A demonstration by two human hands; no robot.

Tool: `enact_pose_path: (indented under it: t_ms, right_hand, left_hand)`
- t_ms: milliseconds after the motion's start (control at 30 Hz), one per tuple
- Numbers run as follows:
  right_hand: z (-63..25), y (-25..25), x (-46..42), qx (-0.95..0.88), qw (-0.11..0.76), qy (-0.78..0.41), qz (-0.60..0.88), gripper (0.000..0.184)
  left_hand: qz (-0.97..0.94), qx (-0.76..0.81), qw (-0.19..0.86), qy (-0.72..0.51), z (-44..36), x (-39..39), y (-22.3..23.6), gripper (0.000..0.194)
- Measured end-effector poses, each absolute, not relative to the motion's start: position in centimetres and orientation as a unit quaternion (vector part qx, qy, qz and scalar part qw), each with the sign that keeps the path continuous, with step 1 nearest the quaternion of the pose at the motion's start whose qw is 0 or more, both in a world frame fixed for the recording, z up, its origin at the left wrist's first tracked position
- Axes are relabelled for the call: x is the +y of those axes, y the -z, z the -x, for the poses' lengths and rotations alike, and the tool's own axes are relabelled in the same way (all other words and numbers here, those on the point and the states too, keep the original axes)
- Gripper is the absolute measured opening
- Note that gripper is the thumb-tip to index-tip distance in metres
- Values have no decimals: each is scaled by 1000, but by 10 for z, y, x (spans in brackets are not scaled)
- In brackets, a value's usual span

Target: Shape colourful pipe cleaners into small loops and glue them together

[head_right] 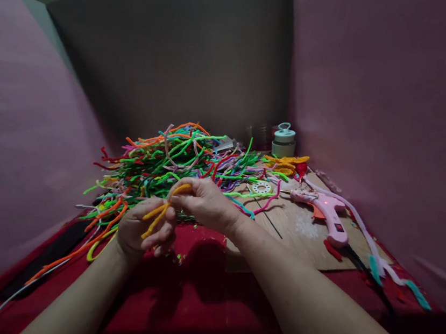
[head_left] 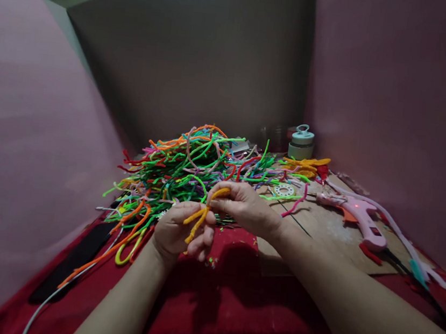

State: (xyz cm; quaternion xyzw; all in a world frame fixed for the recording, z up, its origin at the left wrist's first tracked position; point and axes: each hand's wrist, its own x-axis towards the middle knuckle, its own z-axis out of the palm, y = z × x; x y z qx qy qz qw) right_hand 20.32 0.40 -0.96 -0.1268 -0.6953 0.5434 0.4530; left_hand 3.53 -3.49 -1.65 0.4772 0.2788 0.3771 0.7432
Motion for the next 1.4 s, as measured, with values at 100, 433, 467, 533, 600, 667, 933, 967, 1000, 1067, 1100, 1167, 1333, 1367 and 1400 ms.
enact_pose_path:
  t_ms: [100,433,467,533,600,667,933,967,1000,1067,1100,1167,1333,1367,1400]
  right_hand:
    - [-205,9,5,-690,448,-557,114,6]
    - [-203,8,7,-682,452,-554,153,5]
    - [-203,8,7,-682,453,-550,164,5]
    - [-202,10,9,-690,455,-527,196,6]
    - [-200,12,10,-699,451,-502,237,9]
    - [-198,14,12,-695,445,-492,276,12]
    - [-192,20,14,-391,414,-739,360,12]
    - [-192,20,14,-362,410,-756,360,12]
    - [-192,20,14,-347,410,-762,362,12]
    - [-191,19,14,-342,425,-753,368,11]
    - [-191,19,14,-342,437,-746,368,9]
    - [-191,19,14,-348,463,-728,366,6]
    - [-186,24,15,-433,524,-661,319,5]
    - [-185,26,15,-459,530,-643,307,5]
    - [-184,28,16,-483,534,-625,300,6]
  left_hand:
    - [-461,276,745,-395,-39,-37,18,26]
    - [-488,292,710,-415,-46,-32,17,25]
    - [-497,309,699,-412,-45,-32,16,24]
    - [-530,360,656,-399,-43,-32,13,21]
    - [-582,416,587,-379,-41,-33,9,18]
    - [-654,467,487,-344,-42,-34,7,18]
    - [-791,496,-315,-172,-56,-35,21,20]
    - [-785,487,-349,-156,-57,-35,23,20]
    - [-779,484,-371,-147,-58,-35,24,20]
    - [-764,493,-393,-135,-60,-34,26,19]
    - [-757,504,-397,-128,-61,-34,27,18]
    - [-746,526,-392,-114,-62,-33,28,18]
    - [-763,560,-284,-151,-57,-30,30,20]
    - [-771,559,-250,-178,-56,-29,31,20]
    - [-775,555,-219,-207,-55,-29,31,20]
